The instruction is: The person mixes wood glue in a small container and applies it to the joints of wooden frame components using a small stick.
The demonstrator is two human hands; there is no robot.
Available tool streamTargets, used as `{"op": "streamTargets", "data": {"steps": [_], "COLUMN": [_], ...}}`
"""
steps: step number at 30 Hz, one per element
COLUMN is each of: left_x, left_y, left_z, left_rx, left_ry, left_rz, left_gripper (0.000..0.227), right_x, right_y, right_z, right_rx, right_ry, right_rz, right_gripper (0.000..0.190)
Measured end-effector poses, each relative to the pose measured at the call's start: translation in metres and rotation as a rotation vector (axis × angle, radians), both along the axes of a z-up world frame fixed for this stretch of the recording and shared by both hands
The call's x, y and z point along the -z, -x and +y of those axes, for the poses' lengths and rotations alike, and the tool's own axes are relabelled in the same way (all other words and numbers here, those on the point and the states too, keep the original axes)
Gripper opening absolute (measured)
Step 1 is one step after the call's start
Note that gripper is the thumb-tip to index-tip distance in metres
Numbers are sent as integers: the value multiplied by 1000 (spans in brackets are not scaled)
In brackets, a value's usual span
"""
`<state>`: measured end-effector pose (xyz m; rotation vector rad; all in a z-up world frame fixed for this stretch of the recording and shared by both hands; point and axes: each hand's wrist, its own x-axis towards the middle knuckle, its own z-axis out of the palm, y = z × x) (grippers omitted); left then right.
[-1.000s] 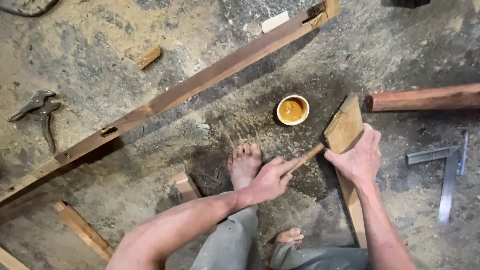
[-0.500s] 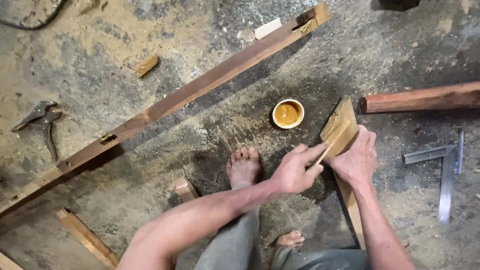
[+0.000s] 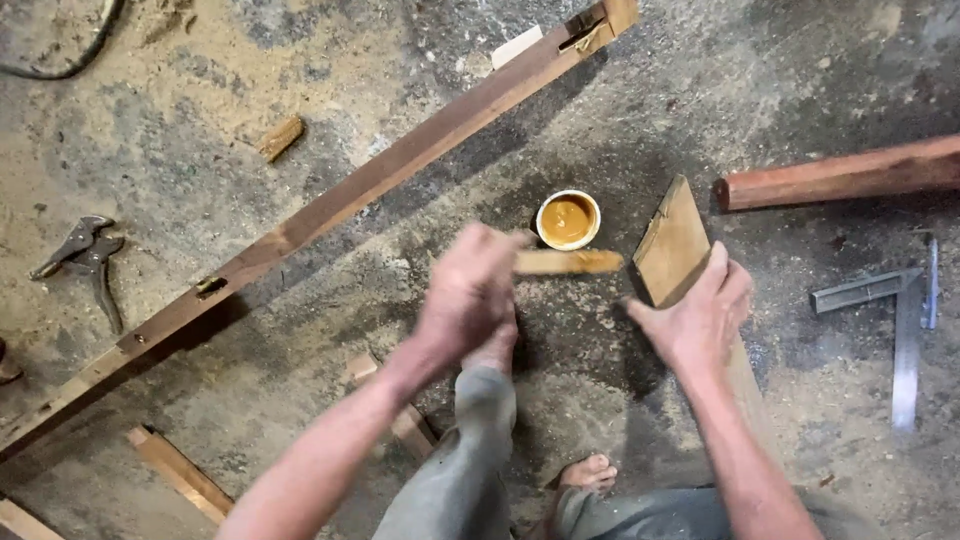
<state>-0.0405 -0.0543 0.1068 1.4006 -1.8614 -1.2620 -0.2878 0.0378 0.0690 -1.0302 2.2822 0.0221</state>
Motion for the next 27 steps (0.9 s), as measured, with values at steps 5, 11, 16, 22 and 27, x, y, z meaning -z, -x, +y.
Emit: {"op": "streamTargets", "data": {"steps": [5,11,16,22,27], "left_x": [19,37,39,76,73], "left_y": [-14,30,15,-10,-37], "left_z": [-16,-24,-40,-25,-12], "left_rx": [206,566,496,156,-201], "left_ry": [433,791,410,23,-400], "left_rz": [-339,-628,-509,-400,-255], "left_gripper": [25,19,16,15,19], "right_x": [-31,47,79,86,79], "right_y": [-47,-85,-85,-82,-84], "right_z": [-15,-36,-38,-38,-44], "right_rx": [-275,-52,-161,-72,9], "right_ry": [445,489,691,630,593], "right_rz": [-38,-318,-273,-309,-367], "right_gripper": [74,119,96,90,95]}}
